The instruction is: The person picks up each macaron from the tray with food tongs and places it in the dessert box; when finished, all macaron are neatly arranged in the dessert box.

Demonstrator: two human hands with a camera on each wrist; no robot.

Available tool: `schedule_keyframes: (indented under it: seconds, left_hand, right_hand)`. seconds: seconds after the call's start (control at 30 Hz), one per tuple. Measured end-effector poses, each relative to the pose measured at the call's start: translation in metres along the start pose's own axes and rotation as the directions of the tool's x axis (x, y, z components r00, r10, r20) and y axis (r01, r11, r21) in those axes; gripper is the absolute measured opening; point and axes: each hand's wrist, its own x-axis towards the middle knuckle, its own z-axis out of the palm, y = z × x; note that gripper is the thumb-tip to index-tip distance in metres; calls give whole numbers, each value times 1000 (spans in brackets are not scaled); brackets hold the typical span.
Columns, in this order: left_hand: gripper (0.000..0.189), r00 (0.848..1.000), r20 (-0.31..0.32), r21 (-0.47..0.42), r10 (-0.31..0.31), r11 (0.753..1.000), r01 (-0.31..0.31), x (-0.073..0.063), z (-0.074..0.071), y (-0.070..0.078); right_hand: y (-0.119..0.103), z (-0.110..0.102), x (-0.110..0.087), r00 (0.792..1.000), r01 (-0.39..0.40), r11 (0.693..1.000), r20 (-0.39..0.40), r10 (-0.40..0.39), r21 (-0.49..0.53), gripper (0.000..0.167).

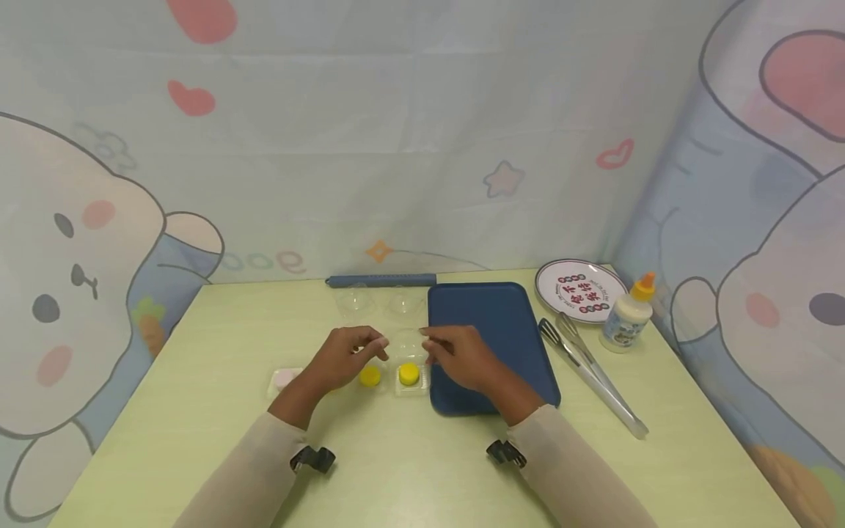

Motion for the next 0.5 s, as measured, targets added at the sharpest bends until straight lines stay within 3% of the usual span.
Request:
schedule_keyframes:
  seconds: [0.23,0.5]
  left_hand:
    - [33,1000,18,-39,13,999,-12,1,4,4]
    - [25,999,33,-32,20,999,-19,-6,6,4]
  right_hand:
    - [2,-2,-6,999,6,999,-40,-8,-36,31]
    - [0,-2,-12,997,48,987,-53,-57,-153,24]
